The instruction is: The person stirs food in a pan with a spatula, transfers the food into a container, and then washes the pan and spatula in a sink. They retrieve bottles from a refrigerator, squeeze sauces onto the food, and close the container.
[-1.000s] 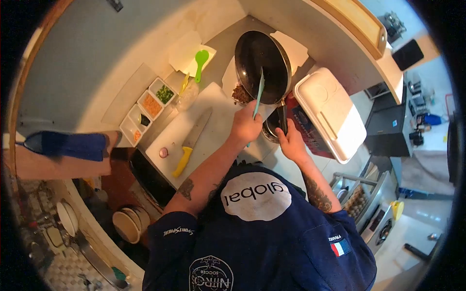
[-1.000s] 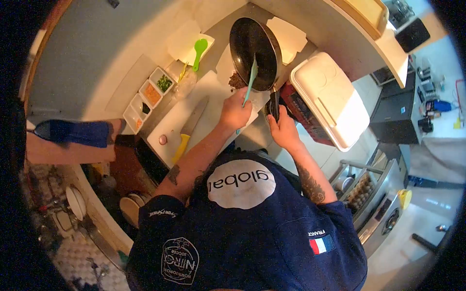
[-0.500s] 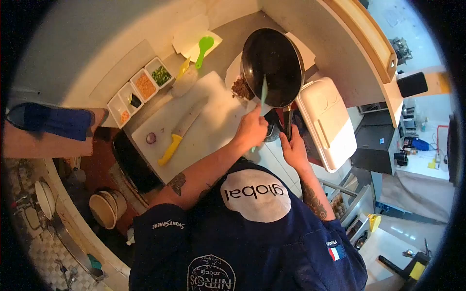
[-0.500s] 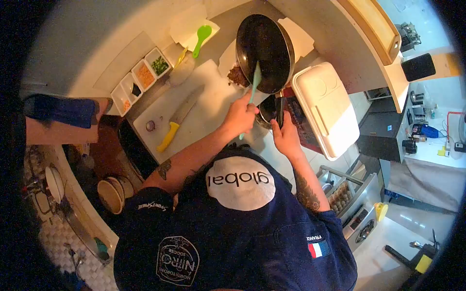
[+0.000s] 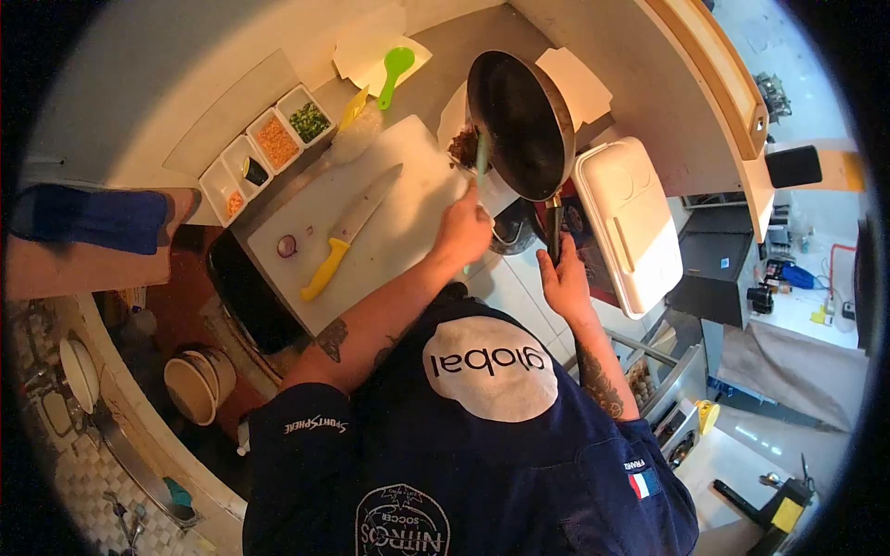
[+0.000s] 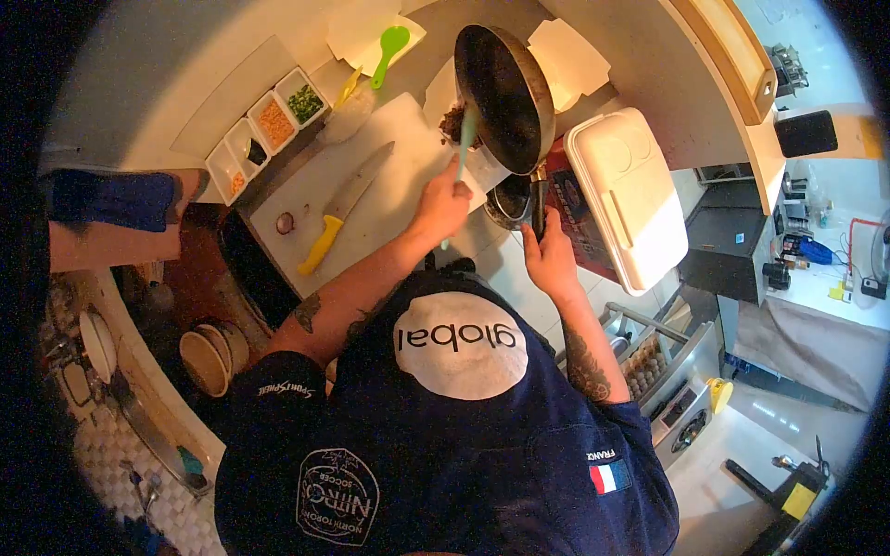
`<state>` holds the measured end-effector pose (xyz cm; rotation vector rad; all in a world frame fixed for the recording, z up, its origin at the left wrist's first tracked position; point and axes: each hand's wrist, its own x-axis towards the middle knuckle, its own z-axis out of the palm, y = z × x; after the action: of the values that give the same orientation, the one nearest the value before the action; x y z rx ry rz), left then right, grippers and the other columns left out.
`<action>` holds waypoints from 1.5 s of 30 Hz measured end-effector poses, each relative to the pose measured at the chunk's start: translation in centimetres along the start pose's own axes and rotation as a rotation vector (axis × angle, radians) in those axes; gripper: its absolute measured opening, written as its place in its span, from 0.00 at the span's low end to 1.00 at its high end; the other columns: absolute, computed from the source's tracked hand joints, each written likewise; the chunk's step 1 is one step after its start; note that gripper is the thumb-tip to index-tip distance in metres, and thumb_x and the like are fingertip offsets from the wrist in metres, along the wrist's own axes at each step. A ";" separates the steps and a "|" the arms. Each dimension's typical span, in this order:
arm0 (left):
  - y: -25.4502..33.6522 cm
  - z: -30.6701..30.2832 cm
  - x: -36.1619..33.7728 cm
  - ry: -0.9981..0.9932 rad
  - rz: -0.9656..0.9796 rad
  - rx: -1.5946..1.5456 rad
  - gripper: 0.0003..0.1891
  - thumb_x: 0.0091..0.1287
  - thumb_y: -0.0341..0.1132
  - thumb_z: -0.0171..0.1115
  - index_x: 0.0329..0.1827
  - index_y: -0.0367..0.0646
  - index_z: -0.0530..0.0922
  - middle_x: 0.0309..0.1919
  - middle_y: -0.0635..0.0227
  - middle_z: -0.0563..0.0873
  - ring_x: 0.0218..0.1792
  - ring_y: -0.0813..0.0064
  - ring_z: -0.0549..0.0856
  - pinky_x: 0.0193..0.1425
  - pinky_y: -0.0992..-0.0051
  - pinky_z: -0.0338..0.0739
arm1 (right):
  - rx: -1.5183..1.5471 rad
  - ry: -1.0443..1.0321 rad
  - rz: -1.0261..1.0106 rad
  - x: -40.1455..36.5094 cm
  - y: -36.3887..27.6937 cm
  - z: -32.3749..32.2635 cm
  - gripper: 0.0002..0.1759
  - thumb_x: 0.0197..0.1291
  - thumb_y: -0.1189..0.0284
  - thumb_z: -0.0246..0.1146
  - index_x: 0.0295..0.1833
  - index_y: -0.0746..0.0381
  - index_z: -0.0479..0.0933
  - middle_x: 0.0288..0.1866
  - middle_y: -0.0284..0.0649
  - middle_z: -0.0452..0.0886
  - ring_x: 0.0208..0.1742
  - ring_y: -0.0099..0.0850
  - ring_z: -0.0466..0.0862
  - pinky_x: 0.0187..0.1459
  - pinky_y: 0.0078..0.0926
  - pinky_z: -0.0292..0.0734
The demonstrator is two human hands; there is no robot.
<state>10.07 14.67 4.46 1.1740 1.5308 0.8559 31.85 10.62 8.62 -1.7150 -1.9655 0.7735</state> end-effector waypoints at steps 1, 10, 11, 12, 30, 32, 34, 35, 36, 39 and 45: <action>0.3 0.6 0.0 -0.012 0.010 -0.004 0.33 0.68 0.28 0.50 0.78 0.28 0.62 0.39 0.33 0.86 0.45 0.38 0.88 0.52 0.52 0.81 | 0.002 0.037 -0.059 0.1 0.0 0.2 0.21 0.73 0.67 0.61 0.63 0.66 0.67 0.28 0.59 0.82 0.31 0.59 0.84 0.34 0.51 0.75; 2.0 -0.6 -0.8 -0.115 -0.125 -0.092 0.34 0.69 0.28 0.49 0.80 0.30 0.59 0.36 0.41 0.87 0.24 0.53 0.88 0.32 0.59 0.85 | 0.009 -0.007 0.060 -0.9 -1.0 -0.4 0.23 0.72 0.65 0.62 0.65 0.66 0.67 0.29 0.58 0.83 0.33 0.58 0.85 0.35 0.49 0.77; 1.7 0.1 -1.2 -0.156 -0.073 -0.080 0.34 0.69 0.28 0.49 0.81 0.30 0.59 0.36 0.42 0.87 0.23 0.54 0.88 0.30 0.60 0.84 | 0.005 -0.003 0.064 -0.9 -1.1 -0.3 0.23 0.72 0.65 0.62 0.65 0.66 0.67 0.29 0.57 0.83 0.33 0.58 0.85 0.35 0.49 0.77; 1.9 0.4 -1.6 -0.196 -0.021 -0.067 0.35 0.69 0.28 0.49 0.81 0.30 0.58 0.36 0.43 0.87 0.22 0.54 0.87 0.27 0.61 0.84 | 0.001 0.000 0.066 -0.8 -1.1 -0.2 0.23 0.72 0.65 0.62 0.65 0.65 0.67 0.28 0.57 0.83 0.32 0.57 0.85 0.35 0.49 0.77; 7.9 1.2 -2.1 -0.068 0.724 0.065 0.29 0.71 0.29 0.64 0.74 0.31 0.69 0.55 0.47 0.82 0.56 0.53 0.84 0.63 0.63 0.78 | 1.140 -0.129 0.462 -3.8 -2.4 -1.7 0.16 0.81 0.62 0.53 0.65 0.59 0.69 0.23 0.27 0.66 0.15 0.17 0.65 0.15 0.18 0.63; 8.0 -1.4 -2.2 -0.084 0.766 -0.003 0.25 0.71 0.31 0.66 0.70 0.31 0.74 0.51 0.50 0.84 0.53 0.58 0.86 0.61 0.65 0.80 | 1.242 -0.084 0.494 -4.7 -2.5 -2.3 0.17 0.81 0.62 0.53 0.66 0.59 0.69 0.23 0.27 0.65 0.14 0.17 0.63 0.13 0.17 0.61; 5.3 -4.3 -0.8 0.024 0.454 -0.203 0.18 0.70 0.35 0.69 0.58 0.35 0.82 0.40 0.54 0.88 0.41 0.56 0.89 0.54 0.62 0.83 | 1.276 -0.062 0.473 -5.5 -2.3 -3.3 0.18 0.80 0.62 0.53 0.66 0.59 0.68 0.23 0.27 0.64 0.14 0.16 0.63 0.13 0.16 0.60; 2.4 -5.9 1.1 0.112 0.253 -0.176 0.15 0.69 0.36 0.69 0.55 0.37 0.83 0.36 0.57 0.89 0.37 0.59 0.89 0.50 0.64 0.84 | 1.276 -0.034 0.485 -5.9 -2.4 -3.8 0.18 0.80 0.62 0.53 0.66 0.59 0.68 0.22 0.27 0.64 0.14 0.16 0.63 0.12 0.16 0.60; -1.1 -6.9 3.1 0.204 0.047 -0.147 0.13 0.69 0.37 0.69 0.52 0.39 0.85 0.33 0.60 0.89 0.32 0.62 0.89 0.47 0.65 0.85 | 1.271 -0.012 0.505 -6.5 -2.7 -4.3 0.18 0.80 0.62 0.53 0.67 0.59 0.68 0.22 0.27 0.64 0.13 0.16 0.63 0.12 0.17 0.60; -7.8 -5.8 7.4 0.243 0.138 0.389 0.15 0.68 0.40 0.70 0.53 0.42 0.85 0.36 0.61 0.88 0.40 0.60 0.89 0.47 0.62 0.84 | 1.318 0.049 0.489 -8.2 -3.4 -5.7 0.20 0.79 0.61 0.56 0.67 0.60 0.68 0.22 0.27 0.64 0.13 0.16 0.63 0.11 0.16 0.60; -7.0 0.3 10.6 0.385 0.081 0.725 0.16 0.68 0.45 0.68 0.53 0.48 0.87 0.49 0.62 0.85 0.47 0.56 0.87 0.49 0.56 0.83 | 1.338 0.154 0.514 -10.6 -4.1 -7.0 0.19 0.79 0.64 0.55 0.66 0.62 0.67 0.21 0.28 0.65 0.13 0.18 0.63 0.13 0.19 0.62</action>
<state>8.06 22.81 -5.05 1.6551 2.2299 0.6058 34.89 0.72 17.12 -1.2495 -0.4809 1.5524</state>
